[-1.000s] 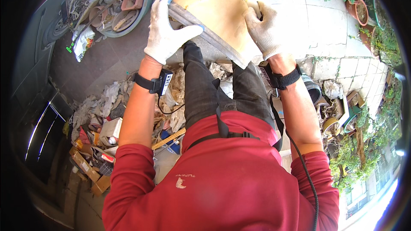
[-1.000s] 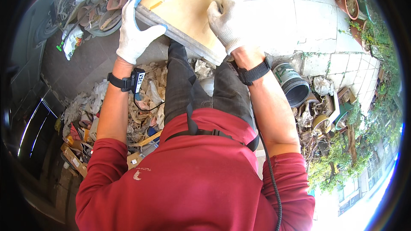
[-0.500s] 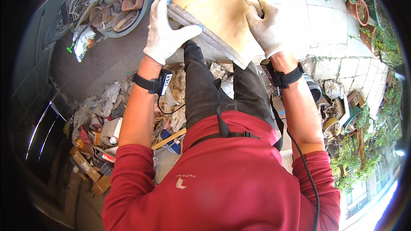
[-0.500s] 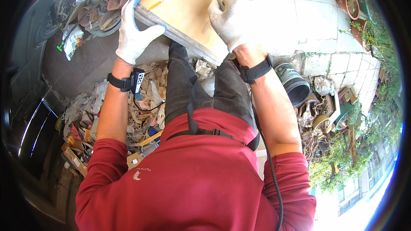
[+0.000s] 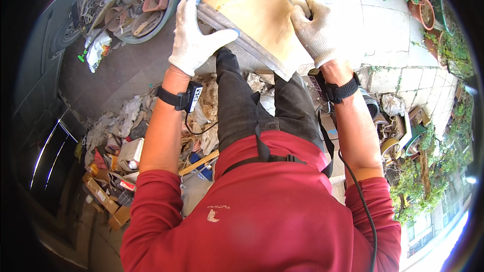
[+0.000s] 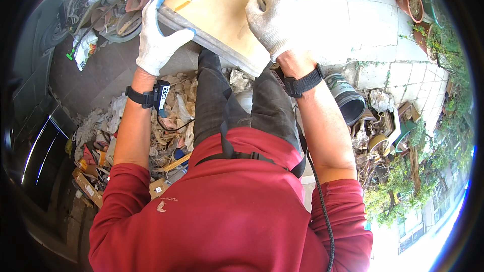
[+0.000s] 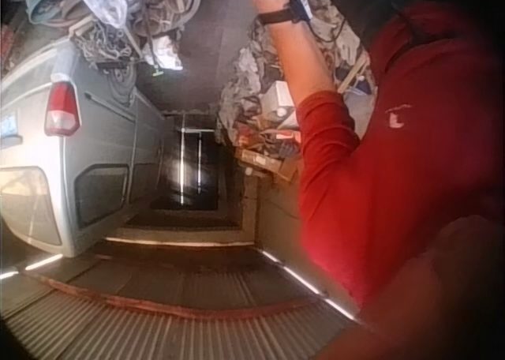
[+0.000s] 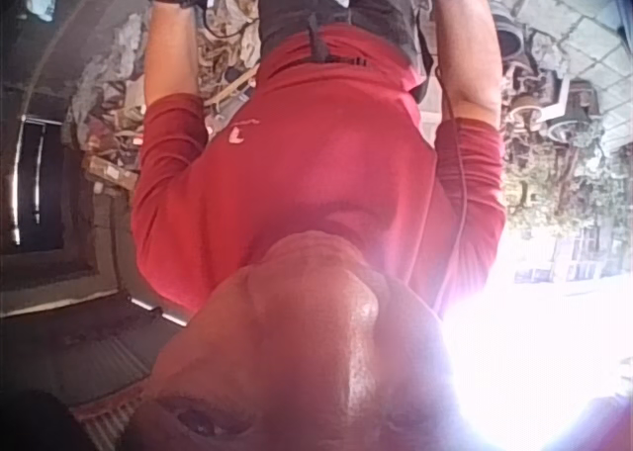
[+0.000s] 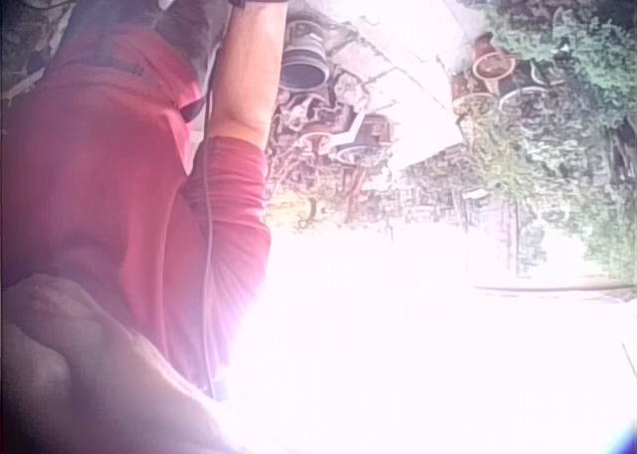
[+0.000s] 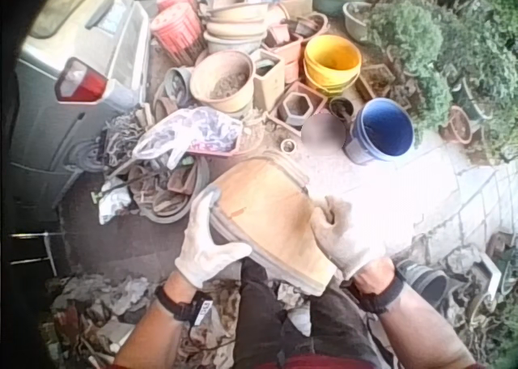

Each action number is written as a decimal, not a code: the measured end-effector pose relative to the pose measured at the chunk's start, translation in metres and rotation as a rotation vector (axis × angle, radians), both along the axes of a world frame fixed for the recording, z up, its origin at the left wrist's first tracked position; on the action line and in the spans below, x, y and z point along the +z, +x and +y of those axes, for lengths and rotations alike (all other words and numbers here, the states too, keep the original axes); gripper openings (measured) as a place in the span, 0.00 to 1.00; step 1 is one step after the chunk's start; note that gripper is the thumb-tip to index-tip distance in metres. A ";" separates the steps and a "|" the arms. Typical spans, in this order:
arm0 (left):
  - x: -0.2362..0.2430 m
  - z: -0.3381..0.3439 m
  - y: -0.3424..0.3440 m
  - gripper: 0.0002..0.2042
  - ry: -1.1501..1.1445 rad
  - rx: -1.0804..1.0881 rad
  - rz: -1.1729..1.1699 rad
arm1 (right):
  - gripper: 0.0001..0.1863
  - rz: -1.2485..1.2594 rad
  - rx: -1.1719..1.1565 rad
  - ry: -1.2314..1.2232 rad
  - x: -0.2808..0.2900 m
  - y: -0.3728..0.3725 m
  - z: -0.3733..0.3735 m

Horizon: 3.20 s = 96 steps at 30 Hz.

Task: The person applies a yellow adhesive from a syringe along the rim and interior cracks of a ceramic sink. They rotate the sink to access different edges, then press the glued areas with gloved fingers to ensure adhesion.

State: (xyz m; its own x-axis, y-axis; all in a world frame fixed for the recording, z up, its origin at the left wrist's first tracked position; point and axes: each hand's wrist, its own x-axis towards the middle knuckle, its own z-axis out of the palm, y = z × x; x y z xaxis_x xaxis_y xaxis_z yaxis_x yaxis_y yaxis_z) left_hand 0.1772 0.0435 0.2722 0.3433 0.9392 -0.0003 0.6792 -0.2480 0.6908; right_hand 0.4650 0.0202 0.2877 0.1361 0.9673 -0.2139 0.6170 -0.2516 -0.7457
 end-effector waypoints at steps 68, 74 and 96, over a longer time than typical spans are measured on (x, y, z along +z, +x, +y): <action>-0.003 -0.003 0.007 0.54 0.067 0.008 -0.023 | 0.14 0.009 -0.045 -0.049 0.011 -0.014 -0.005; 0.000 -0.004 0.008 0.53 0.089 0.013 -0.011 | 0.14 0.040 -0.030 -0.069 0.025 -0.026 -0.010; 0.000 -0.008 0.012 0.53 0.049 0.056 0.012 | 0.11 0.007 -0.046 -0.051 0.025 -0.044 -0.013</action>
State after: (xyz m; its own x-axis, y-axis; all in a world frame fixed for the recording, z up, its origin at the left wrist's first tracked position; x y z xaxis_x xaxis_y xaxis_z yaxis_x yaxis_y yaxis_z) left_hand 0.1890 0.0352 0.2719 0.2906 0.9559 0.0427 0.7010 -0.2430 0.6705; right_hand 0.4212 0.0067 0.3129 0.1783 0.9480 -0.2638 0.5991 -0.3173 -0.7351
